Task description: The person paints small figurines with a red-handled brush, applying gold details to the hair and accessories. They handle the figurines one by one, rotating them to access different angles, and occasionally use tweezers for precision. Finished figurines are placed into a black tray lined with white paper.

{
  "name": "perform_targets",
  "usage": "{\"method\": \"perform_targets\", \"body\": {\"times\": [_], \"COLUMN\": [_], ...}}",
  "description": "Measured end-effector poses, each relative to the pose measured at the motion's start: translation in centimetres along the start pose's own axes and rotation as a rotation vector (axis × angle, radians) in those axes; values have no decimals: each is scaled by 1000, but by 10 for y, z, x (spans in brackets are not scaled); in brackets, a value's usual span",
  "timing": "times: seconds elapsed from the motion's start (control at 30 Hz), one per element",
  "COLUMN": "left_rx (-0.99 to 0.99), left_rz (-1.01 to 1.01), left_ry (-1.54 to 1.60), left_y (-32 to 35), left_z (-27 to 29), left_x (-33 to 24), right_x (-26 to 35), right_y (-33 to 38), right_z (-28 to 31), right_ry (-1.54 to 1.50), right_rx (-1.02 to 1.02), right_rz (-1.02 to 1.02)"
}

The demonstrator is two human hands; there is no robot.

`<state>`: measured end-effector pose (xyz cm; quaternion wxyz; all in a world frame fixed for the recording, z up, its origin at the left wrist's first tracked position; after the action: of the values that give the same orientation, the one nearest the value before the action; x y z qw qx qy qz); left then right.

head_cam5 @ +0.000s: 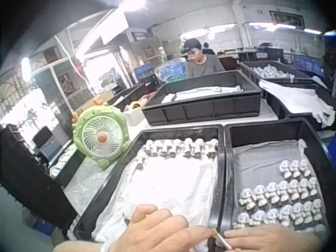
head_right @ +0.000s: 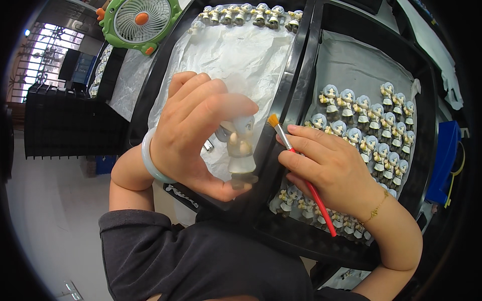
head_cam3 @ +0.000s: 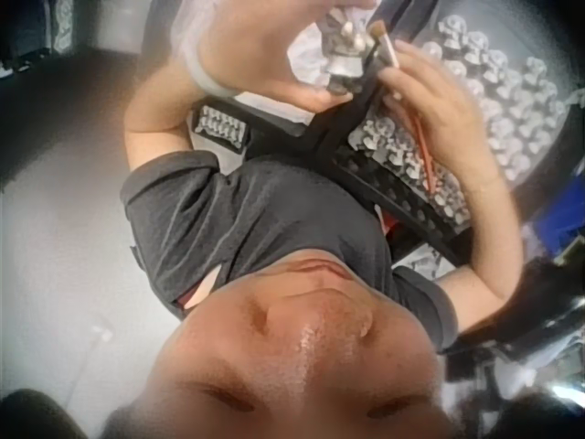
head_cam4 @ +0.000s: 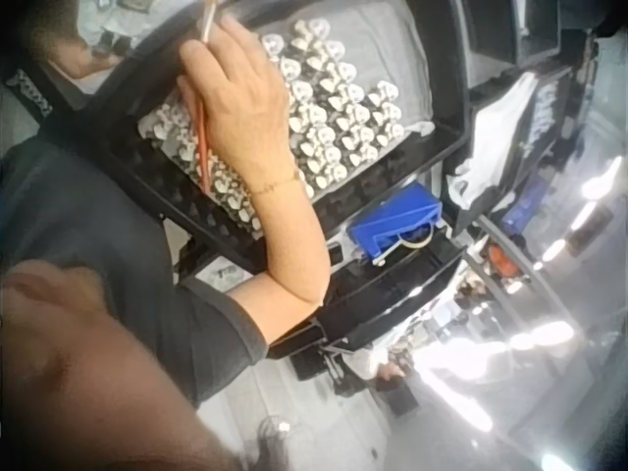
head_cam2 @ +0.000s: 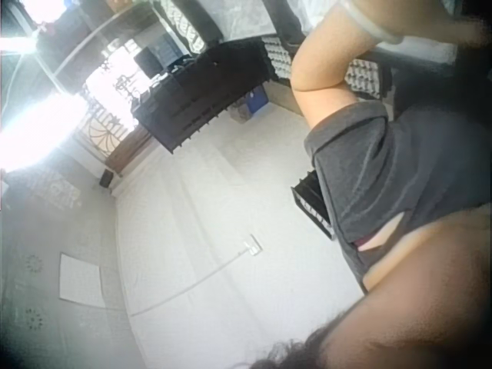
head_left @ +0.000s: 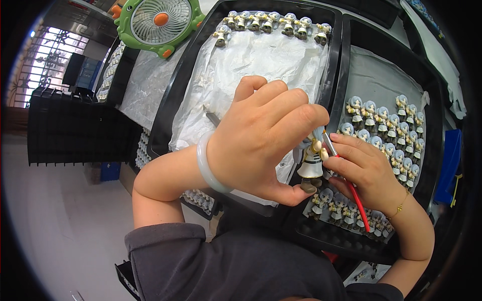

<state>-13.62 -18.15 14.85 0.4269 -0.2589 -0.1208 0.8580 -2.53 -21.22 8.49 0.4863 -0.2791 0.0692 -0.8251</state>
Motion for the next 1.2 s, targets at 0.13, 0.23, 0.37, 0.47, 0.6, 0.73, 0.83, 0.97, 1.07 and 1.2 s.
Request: {"method": "perform_targets", "body": {"times": [0.13, 0.23, 0.37, 0.47, 0.6, 0.73, 0.83, 0.97, 1.07, 1.2], "left_rx": [-7, 8, 15, 21, 19, 28, 24, 27, 3, -30], "left_rz": [10, 18, 29, 21, 23, 20, 28, 26, 41, 128], "left_ry": [-8, -16, -26, -20, -24, -31, 10, 6, -48, 197], "left_y": [1, 0, 1, 0, 0, -1, -1, -1, -1, -6], "left_z": [-2, -3, -4, -5, -5, -5, -5, -6, 1, 16], "left_x": [0, 1, 1, 0, 1, 1, 1, 3, 9, 44], "right_x": [0, 0, 0, 1, 0, 0, 0, 0, -16, -53], "right_y": [0, 1, 0, 1, 0, 1, 1, 2, 4, 27], "right_z": [0, 0, -1, 1, 0, 0, 0, 2, 20, 25], "right_ry": [2, 6, 12, 14, 11, 11, 13, 7, 147, 360], "right_rx": [-2, 1, 5, -5, -3, 2, 5, -2, -123, 21], "right_rz": [3, -4, 1, -3, 1, -1, 2, -10, -130, -317]}}
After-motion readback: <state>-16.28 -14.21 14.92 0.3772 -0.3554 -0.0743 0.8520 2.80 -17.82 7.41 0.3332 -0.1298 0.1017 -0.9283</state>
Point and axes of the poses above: each hand's wrist, its own y-axis away from the middle knuckle, its own z-axis out of the back of the hand, x = y × z, the point moved 8 cm from there along -y, towards the middle knuckle, and after that the axes turned 10 degrees about z, right-handed, at the moved point
